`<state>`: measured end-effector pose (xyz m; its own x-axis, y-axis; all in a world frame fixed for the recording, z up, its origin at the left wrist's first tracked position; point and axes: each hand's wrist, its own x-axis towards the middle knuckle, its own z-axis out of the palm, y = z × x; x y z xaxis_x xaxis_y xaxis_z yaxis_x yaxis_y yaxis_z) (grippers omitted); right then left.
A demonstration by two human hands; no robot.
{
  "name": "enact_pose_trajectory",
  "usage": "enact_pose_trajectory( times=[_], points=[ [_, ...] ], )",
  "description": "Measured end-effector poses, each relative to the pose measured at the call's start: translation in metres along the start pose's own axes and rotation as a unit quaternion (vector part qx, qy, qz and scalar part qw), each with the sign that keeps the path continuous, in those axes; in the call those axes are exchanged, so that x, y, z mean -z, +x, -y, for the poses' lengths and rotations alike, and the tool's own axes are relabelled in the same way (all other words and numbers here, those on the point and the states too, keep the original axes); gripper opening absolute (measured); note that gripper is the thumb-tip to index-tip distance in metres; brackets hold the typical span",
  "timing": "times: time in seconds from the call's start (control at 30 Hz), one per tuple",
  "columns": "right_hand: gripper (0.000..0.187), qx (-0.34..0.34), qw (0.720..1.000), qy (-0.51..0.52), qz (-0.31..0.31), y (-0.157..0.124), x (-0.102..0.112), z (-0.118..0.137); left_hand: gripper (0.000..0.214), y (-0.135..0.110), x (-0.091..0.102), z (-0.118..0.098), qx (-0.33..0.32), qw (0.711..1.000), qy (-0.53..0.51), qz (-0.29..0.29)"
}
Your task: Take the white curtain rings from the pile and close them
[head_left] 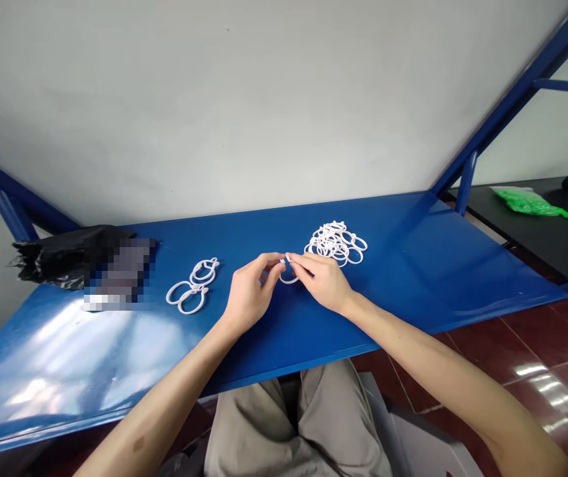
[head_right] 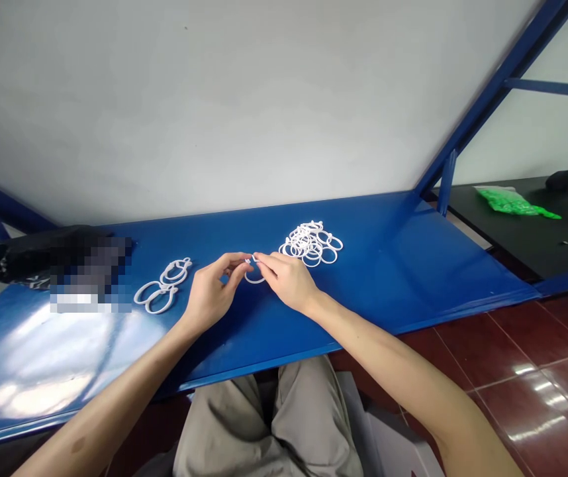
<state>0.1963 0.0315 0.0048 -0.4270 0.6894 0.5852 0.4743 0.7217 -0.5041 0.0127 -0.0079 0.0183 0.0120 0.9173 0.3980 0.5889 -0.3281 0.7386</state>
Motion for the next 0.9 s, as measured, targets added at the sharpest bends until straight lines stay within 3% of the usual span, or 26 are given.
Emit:
enact_pose_trajectory(
  times=[0.17, 0.23, 0.63, 0.73, 0.8, 0.9],
  points=[
    [0.035, 0.019, 0.997, -0.073, 0.002, -0.005, -0.002, -0.001, 0.033, 0.000, -0.001, 0.003, 0.095, 0.994, -0.061, 0.010],
    [0.035, 0.027, 0.994, -0.102, 0.012, -0.007, -0.005, -0.002, 0.033, 0.000, -0.002, 0.002, 0.101, 0.992, -0.064, 0.030],
    [0.034, 0.115, 0.968, -0.211, 0.071, -0.017, -0.010, -0.001, 0.023, -0.010, -0.010, 0.006, -0.055, 0.997, 0.053, -0.001],
    [0.036, 0.126, 0.966, -0.213, 0.072, -0.011, -0.006, 0.000, 0.020, -0.004, -0.005, 0.007, -0.091, 0.992, 0.086, 0.014],
    [0.036, 0.099, 0.973, -0.201, 0.054, -0.003, 0.001, -0.003, 0.021, 0.004, 0.004, 0.008, -0.114, 0.984, 0.133, 0.030],
    [0.033, -0.027, 0.981, -0.189, -0.020, 0.008, 0.022, -0.018, 0.032, 0.015, 0.026, 0.019, -0.093, 0.959, 0.268, 0.000]
  ],
)
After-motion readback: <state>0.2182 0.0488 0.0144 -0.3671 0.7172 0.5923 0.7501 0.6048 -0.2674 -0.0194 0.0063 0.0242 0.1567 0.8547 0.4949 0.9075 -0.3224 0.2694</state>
